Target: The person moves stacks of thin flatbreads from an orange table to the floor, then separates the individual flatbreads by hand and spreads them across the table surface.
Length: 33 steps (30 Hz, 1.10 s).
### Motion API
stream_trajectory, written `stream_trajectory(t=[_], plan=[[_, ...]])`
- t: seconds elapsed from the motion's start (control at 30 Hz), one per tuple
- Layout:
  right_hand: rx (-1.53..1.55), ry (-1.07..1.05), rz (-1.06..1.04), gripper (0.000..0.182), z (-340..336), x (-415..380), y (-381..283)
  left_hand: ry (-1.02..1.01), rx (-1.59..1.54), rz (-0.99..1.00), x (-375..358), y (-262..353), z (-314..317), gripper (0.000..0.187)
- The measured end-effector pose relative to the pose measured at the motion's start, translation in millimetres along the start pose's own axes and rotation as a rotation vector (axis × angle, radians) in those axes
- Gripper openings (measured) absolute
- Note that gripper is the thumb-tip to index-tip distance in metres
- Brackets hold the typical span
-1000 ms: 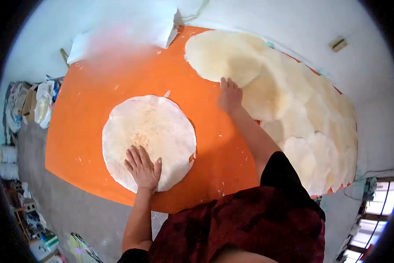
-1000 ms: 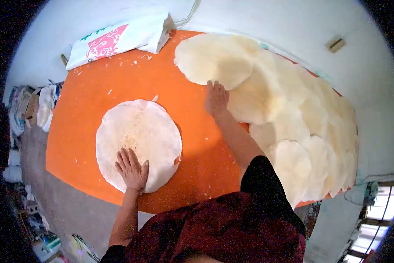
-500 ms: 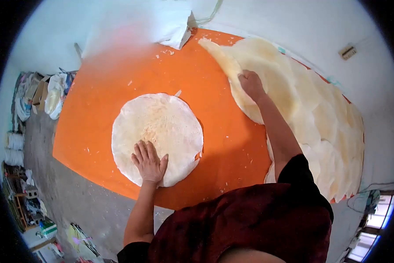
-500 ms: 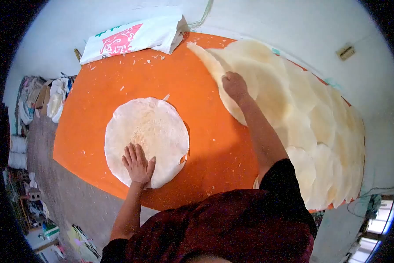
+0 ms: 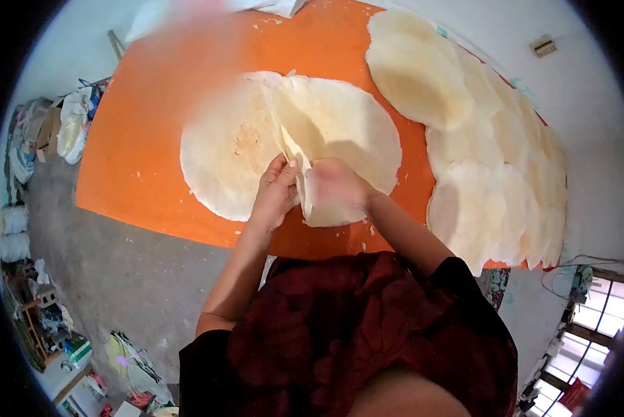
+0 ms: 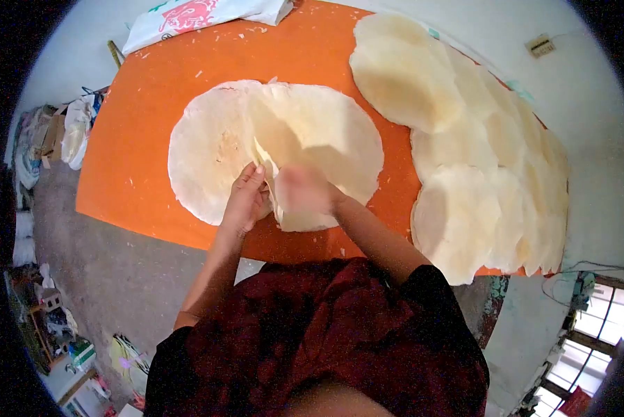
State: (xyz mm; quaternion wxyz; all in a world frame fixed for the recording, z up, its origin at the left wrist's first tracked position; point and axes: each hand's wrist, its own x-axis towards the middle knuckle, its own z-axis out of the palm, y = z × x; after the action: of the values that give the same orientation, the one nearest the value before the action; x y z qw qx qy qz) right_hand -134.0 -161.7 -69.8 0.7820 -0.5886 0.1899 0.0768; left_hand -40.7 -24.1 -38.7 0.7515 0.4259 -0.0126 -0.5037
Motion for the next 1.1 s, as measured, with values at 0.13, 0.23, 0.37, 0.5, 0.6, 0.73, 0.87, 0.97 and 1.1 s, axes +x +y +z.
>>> stream_trajectory(t=[0.13,0.23,0.37,0.5,0.6,0.73,0.87,0.97,1.1], plan=[[-0.033,-0.034,-0.25,0.02,-7.3,19.0,42.1,0.016,0.191,0.101,6.6,-9.9,-0.9,0.021],[-0.71,0.589,-0.267,0.025,28.1,-0.5,-5.9,0.038,0.28,0.1,19.5,-22.1,-0.7,0.017],[-0.127,0.65,-0.18,0.025,-30.2,-14.8,-33.3,0.042,0.348,0.016,33.8,25.9,22.1,0.023],[-0.086,0.759,-0.288,0.02,-122.9,-75.1,-76.8,0.163,0.622,0.026,65.1,97.3,11.6,0.032],[0.071,1.019,-0.153,0.022,-174.4,-123.5,-101.6,0.111,0.022,-0.013,123.3,122.2,-46.4,0.02],[0.046,1.262,-0.125,0.021,-230.6,-171.7,-92.1,-0.18,-0.005,0.011,182.7,134.7,-206.6,0.015],[-0.422,1.306,-0.075,0.021,-212.6,-169.5,-134.6,0.349,0.057,-0.087,140.3,114.8,-199.2,0.02],[-0.691,1.278,-0.225,0.031,-200.1,-132.3,-183.7,0.549,0.1,-0.079,94.0,112.4,-160.3,0.017],[-1.121,0.985,-0.533,0.033,-120.1,-75.1,-240.6,0.45,0.105,-0.149,70.2,92.1,-170.8,0.021]])
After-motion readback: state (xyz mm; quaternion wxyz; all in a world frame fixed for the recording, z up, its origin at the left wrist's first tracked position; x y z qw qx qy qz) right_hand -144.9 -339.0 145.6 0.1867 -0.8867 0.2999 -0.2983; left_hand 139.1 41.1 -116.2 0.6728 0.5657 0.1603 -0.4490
